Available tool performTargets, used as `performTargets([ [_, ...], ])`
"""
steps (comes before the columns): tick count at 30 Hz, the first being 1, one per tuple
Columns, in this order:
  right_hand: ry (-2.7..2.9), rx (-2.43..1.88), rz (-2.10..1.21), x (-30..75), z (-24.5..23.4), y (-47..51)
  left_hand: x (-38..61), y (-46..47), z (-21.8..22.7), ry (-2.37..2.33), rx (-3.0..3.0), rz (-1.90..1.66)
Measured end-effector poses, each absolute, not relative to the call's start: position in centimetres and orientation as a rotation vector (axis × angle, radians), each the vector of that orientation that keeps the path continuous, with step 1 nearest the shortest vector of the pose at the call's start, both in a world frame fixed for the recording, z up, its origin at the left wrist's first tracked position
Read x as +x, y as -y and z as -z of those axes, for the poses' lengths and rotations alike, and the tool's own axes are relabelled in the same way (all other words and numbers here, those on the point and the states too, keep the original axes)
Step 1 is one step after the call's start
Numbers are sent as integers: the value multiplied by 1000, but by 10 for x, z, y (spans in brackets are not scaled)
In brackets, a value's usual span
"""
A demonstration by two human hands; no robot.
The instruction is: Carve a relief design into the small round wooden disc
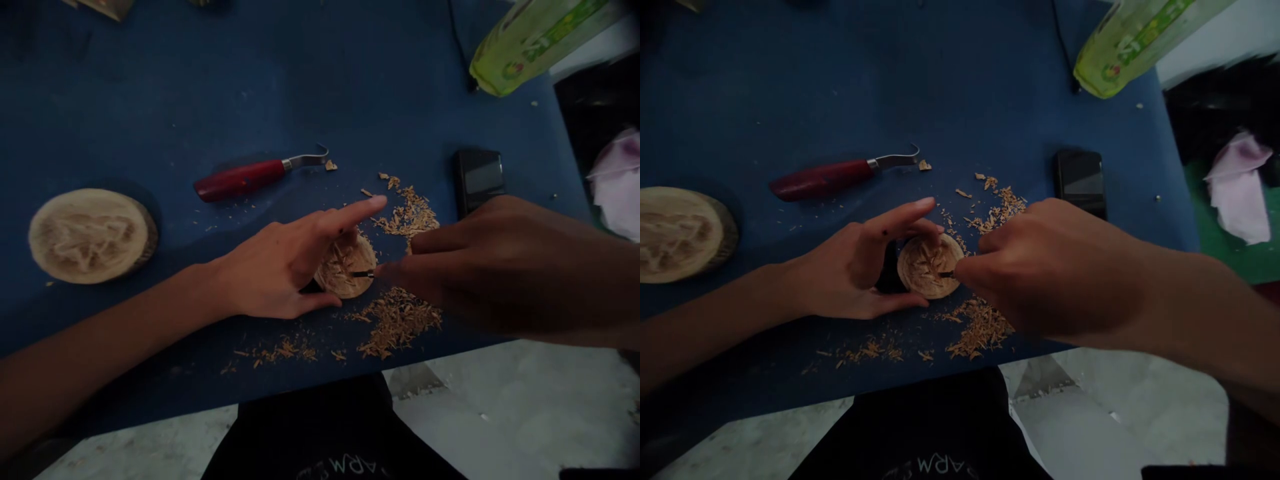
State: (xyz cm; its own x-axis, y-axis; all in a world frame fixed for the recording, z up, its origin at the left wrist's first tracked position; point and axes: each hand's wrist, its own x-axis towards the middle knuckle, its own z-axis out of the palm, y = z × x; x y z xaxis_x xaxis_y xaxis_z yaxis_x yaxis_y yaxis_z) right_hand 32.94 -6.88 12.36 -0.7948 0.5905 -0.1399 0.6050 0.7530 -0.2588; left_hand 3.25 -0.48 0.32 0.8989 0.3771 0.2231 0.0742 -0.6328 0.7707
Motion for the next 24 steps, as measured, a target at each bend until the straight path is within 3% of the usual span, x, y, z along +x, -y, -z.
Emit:
performTargets([
  [4, -2941, 1005, 417, 319, -127, 67, 33, 4, 0, -321, 2227, -477],
  [10, -2566, 1174, 1501, 333, -103, 32, 34, 4, 7, -286, 2198, -594],
  [13, -2436, 1267, 1701, 346, -95, 29, 34, 4, 8, -285, 2206, -593],
  [24, -2655, 1504, 1014, 349, -111, 71, 33, 3, 5, -276, 2221, -586],
])
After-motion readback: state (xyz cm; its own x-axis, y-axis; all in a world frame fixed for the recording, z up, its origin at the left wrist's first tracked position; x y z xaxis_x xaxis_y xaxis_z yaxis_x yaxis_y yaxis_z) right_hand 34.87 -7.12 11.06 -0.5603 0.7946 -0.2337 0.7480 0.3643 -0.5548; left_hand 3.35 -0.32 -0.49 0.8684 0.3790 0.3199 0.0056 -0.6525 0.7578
